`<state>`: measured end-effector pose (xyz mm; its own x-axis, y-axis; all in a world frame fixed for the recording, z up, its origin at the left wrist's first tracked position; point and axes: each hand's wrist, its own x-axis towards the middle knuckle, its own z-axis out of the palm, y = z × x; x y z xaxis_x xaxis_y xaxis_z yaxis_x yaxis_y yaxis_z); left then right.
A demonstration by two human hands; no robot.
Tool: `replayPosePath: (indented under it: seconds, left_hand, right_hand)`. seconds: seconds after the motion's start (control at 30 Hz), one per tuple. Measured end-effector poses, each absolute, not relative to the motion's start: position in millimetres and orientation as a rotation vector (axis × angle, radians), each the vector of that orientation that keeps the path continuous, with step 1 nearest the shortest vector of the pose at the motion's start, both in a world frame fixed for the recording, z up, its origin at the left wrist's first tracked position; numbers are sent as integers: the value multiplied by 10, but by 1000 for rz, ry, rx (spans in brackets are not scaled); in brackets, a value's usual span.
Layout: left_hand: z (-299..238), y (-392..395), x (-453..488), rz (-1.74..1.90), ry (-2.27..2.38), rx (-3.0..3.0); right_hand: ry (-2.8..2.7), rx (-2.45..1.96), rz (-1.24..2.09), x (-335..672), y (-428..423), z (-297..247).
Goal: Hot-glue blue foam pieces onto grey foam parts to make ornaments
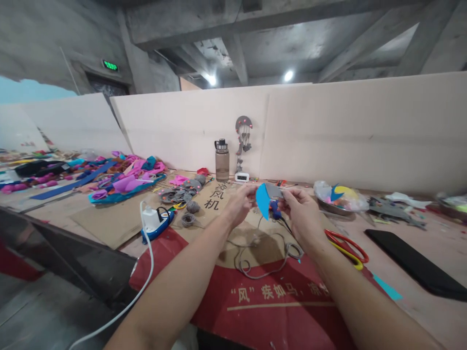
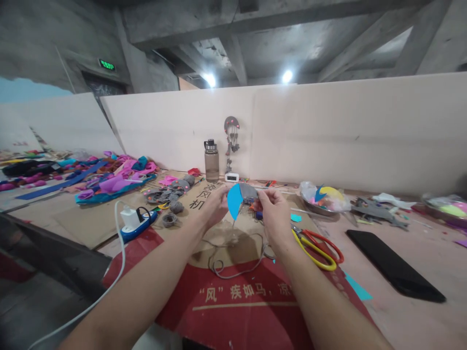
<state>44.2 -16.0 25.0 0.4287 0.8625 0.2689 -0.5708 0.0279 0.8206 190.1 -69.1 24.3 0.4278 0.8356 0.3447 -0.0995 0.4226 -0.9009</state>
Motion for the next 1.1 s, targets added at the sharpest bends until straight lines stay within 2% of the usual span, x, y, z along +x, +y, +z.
replayPosePath:
  seconds: [0.13, 0.23, 0.4, 0.5, 0.6, 0.77, 1.1]
  left_hand:
    - [219, -134, 472, 1052, 395, 1053]
    - [192, -134, 465, 1011, 438, 1125]
    - [133, -88, 472, 1123, 523, 1138]
    - [130, -86, 475, 1275, 569, 1218]
    - [166, -155, 475, 1379, 610, 1403]
    - [214, -288, 492, 1398, 656, 1613]
    - [141, -136, 520, 1336, 519, 1120]
  right_hand:
    - [-1124, -1162, 265, 2019, -693, 244]
    - [-1178, -1197, 173, 2031, -736, 276]
    - [-1040, -1019, 501, 1957, -705, 265]
    - [-1076, -1138, 648, 1895, -654, 188]
    - [-1176, -1263, 651, 1856, -633, 116]
    - [-1242, -1211, 617, 1891, -619, 58]
    - [-1138, -1021, 786, 1853, -684, 157]
